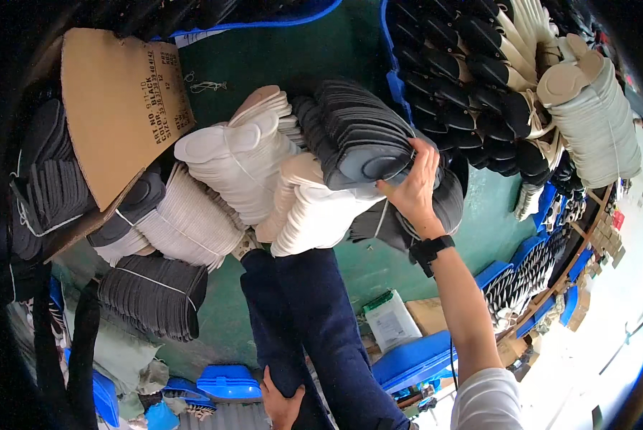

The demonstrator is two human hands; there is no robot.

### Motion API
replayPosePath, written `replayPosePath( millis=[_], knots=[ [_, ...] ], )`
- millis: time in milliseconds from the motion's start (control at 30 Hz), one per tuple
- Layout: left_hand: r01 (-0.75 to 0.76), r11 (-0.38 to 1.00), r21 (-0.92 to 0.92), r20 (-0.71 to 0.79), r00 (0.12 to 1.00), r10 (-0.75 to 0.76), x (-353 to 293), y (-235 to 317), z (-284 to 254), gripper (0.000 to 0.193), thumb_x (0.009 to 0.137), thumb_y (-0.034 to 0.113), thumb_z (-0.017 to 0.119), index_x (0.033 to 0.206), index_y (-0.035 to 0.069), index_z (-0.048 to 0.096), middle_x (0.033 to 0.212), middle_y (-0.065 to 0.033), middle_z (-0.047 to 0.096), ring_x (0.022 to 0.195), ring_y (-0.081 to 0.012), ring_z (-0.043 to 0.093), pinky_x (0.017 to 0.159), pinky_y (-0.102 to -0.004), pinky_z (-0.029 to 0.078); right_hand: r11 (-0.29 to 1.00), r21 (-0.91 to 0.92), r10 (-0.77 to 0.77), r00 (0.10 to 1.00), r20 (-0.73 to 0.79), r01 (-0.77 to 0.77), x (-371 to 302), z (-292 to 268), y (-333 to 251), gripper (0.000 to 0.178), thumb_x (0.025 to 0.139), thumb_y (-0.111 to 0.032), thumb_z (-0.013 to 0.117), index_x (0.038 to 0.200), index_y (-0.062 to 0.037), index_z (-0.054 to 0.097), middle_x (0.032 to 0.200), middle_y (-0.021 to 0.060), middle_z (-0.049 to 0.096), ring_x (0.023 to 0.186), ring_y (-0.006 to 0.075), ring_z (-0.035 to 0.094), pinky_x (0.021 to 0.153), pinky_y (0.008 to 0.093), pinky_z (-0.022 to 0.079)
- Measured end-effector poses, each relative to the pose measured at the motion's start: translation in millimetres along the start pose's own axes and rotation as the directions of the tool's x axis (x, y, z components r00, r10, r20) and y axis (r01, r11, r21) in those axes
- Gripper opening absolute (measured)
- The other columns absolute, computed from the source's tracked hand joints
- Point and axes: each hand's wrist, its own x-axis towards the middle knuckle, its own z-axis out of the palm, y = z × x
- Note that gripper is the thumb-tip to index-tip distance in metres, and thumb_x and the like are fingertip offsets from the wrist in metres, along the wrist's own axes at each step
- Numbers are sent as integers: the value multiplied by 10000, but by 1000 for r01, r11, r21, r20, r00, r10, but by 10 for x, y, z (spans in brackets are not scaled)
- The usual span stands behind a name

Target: The person gathers bundles of shoe insoles, pours liquid from a metal container into a machine, and then feeds the insoles through the machine's rollers one by one.

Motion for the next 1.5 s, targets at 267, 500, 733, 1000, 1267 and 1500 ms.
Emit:
replayPosePath(
  millis=[267,500,733,1000,1267,1500],
  knots=[
    [-5,997,75,-32,999,8,18,-84,4,947,708,408,756,1452,89,264,1351,-288,438,1201,-464,462,997,-493,405,1000,7,19,1000,-14,-19,-100,8,61,896,471,-71,817,1247,-7,373,1193,196,448,1120,385,421,984,447,360],
    [-3,1000,10,-51,999,3,21,-26,21,978,656,372,802,1441,77,299,1328,-288,462,1158,-456,499,977,-491,419,998,-37,-53,998,-42,52,20,-46,35,1018,467,-63,832,1340,-4,311,1261,215,405,1160,395,408,1014,443,356],
    [-68,998,0,-126,990,67,26,-227,-32,906,663,345,794,1395,65,340,1204,-262,486,1104,-430,499,940,-460,438,957,-240,-104,965,241,163,450,-125,-87,947,465,-231,885,1289,-36,460,1208,192,515,1133,375,457,984,457,368],
    [-111,988,-105,-86,991,103,46,-668,91,939,737,476,752,1455,118,264,1255,-261,452,1122,-423,508,925,-467,452,937,-315,-93,976,196,153,585,-163,36,896,582,-162,825,1349,-52,377,1273,213,514,1178,378,500,1001,413,408],
    [-112,446,-888,-220,955,-199,991,-1255,-686,1073,743,299,820,1491,65,88,1404,-275,331,1280,-353,398,975,-412,430,988,-150,-11,998,56,19,405,-1153,-64,785,726,-181,759,1390,-27,369,1357,194,464,1267,300,436,1067,355,309],
    [-199,447,-872,-281,952,-125,1040,-1272,-764,987,786,286,783,1497,98,125,1403,-234,357,1292,-333,403,978,-421,449,993,-95,57,995,-86,-65,-536,-2203,-442,852,711,-159,719,1441,-39,296,1453,191,348,1341,311,329,1124,413,224]
  ],
)
